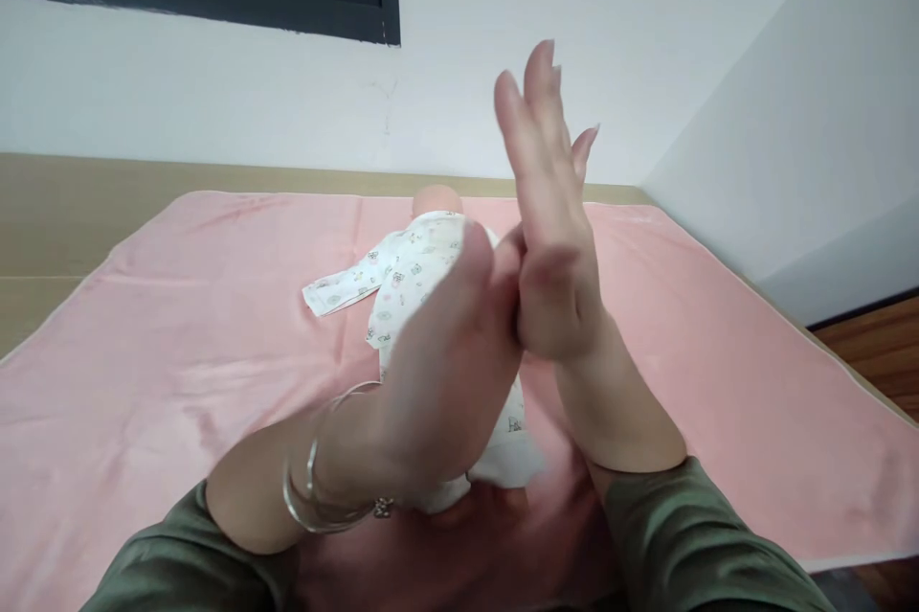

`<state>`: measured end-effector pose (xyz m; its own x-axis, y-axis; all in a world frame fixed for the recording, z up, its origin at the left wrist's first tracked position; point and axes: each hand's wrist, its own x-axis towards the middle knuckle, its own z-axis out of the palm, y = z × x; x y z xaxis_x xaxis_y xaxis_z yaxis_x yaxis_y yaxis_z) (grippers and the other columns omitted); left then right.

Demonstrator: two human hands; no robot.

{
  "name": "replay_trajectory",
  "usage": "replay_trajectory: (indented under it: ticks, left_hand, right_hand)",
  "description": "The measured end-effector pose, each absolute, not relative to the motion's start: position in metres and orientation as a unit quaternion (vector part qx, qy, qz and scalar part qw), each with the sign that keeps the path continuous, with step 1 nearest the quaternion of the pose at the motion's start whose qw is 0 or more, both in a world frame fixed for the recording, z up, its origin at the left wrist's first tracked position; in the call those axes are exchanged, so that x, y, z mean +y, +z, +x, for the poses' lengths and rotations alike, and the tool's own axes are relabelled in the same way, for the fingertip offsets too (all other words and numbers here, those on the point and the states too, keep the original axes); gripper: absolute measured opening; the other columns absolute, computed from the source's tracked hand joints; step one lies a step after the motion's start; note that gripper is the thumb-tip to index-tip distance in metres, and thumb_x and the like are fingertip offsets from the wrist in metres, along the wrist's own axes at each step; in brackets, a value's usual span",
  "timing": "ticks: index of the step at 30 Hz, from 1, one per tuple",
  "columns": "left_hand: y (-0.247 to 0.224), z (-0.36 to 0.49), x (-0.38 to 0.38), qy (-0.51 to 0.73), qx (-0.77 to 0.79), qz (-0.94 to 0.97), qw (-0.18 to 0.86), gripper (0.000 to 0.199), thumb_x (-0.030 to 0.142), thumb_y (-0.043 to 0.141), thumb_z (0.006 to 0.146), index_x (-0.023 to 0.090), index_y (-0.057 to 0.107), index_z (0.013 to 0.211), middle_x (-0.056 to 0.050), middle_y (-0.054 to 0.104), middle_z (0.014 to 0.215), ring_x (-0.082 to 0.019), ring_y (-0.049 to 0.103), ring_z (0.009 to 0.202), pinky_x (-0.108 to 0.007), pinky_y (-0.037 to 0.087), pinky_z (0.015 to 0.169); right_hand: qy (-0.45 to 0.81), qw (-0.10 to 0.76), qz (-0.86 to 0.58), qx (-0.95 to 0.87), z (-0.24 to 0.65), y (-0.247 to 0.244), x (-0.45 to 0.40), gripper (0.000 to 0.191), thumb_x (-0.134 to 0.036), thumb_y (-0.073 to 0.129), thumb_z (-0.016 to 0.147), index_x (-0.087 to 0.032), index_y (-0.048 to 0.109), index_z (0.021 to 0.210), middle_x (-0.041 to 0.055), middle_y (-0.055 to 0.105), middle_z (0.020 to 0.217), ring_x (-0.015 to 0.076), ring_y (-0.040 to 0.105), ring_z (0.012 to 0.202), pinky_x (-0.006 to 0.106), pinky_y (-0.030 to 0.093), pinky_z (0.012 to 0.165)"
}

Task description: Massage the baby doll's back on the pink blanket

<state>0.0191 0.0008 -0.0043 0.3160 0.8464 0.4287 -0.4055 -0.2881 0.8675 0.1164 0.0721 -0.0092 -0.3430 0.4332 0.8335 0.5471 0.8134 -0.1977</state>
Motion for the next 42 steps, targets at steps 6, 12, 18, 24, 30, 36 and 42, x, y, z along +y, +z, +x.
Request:
replay_trajectory:
  ticks: [6, 12, 18, 24, 30, 36, 42]
  left_hand:
    - [0.010, -0.018, 0.037, 0.634, 0.294, 0.452, 0.554, 0.057, 0.053, 0.017, 0.107, 0.026, 0.059, 0.133, -0.006, 0.069, 0.129, -0.028, 0.050, 0.147, -0.050, 0.048, 0.118]
    - [-0.058, -0.042, 0.153, 0.594, 0.540, 0.443, 0.399, 0.027, 0.022, 0.055, 0.086, 0.017, 0.069, 0.109, -0.010, 0.076, 0.111, -0.027, 0.071, 0.114, -0.045, 0.053, 0.107]
    - [-0.124, -0.050, 0.199, 0.396, 0.700, 0.560, 0.197, 0.027, 0.012, 0.051, 0.077, 0.016, 0.074, 0.091, -0.015, 0.078, 0.106, -0.032, 0.071, 0.106, -0.044, 0.053, 0.096]
    - [-0.152, -0.040, 0.199, 0.379, 0.691, 0.609, 0.088, 0.038, 0.023, 0.035, 0.093, 0.017, 0.072, 0.089, -0.018, 0.077, 0.105, -0.032, 0.070, 0.106, -0.045, 0.050, 0.098]
    - [-0.173, -0.042, 0.195, 0.437, 0.622, 0.649, 0.038, 0.043, 0.032, 0.031, 0.097, 0.016, 0.071, 0.104, -0.017, 0.075, 0.112, -0.032, 0.067, 0.110, -0.049, 0.049, 0.103]
    - [-0.186, -0.046, 0.197, 0.489, 0.584, 0.647, 0.042, 0.044, 0.030, 0.033, 0.096, 0.016, 0.069, 0.117, -0.015, 0.073, 0.125, -0.031, 0.060, 0.131, -0.051, 0.043, 0.118]
    - [-0.187, -0.046, 0.200, 0.483, 0.582, 0.652, 0.046, 0.041, 0.032, 0.041, 0.092, 0.018, 0.069, 0.118, -0.013, 0.073, 0.129, -0.030, 0.060, 0.133, -0.055, 0.031, 0.126]
  right_hand:
    - [0.064, 0.459, -0.398, -0.791, 0.117, -0.043, 0.131, 0.079, -0.071, 0.006, 0.102, -0.025, 0.028, 0.162, 0.0055, 0.031, 0.171, 0.0258, 0.022, 0.162, 0.057, 0.017, 0.132]
    - [0.137, 0.265, -0.463, -0.835, 0.090, -0.117, 0.188, 0.046, -0.026, 0.037, 0.100, -0.013, 0.061, 0.137, 0.0159, 0.063, 0.145, 0.0319, 0.055, 0.139, 0.056, 0.039, 0.122]
    - [0.122, 0.269, -0.490, -0.820, 0.087, -0.139, 0.207, 0.050, -0.024, 0.036, 0.098, -0.013, 0.059, 0.141, 0.0138, 0.051, 0.159, 0.0282, 0.039, 0.153, 0.052, 0.024, 0.130]
    - [0.084, 0.213, -0.597, -0.769, 0.084, -0.136, 0.204, 0.061, -0.038, 0.035, 0.100, -0.005, 0.047, 0.151, 0.0219, 0.040, 0.164, 0.0363, 0.034, 0.155, 0.059, 0.021, 0.128]
    - [0.067, 0.149, -0.580, -0.798, 0.088, -0.139, 0.204, 0.076, -0.051, 0.035, 0.101, -0.001, 0.033, 0.158, 0.0254, 0.034, 0.166, 0.0409, 0.029, 0.156, 0.059, 0.021, 0.127]
    - [0.076, 0.153, -0.509, -0.843, 0.106, -0.143, 0.210, 0.076, -0.059, 0.039, 0.101, -0.014, 0.031, 0.161, 0.0204, 0.027, 0.171, 0.0363, 0.021, 0.160, 0.059, 0.016, 0.128]
    - [0.067, 0.175, -0.543, -0.819, 0.091, -0.133, 0.185, 0.063, -0.046, 0.030, 0.107, -0.010, 0.038, 0.158, 0.0212, 0.033, 0.168, 0.0381, 0.027, 0.158, 0.061, 0.019, 0.127]
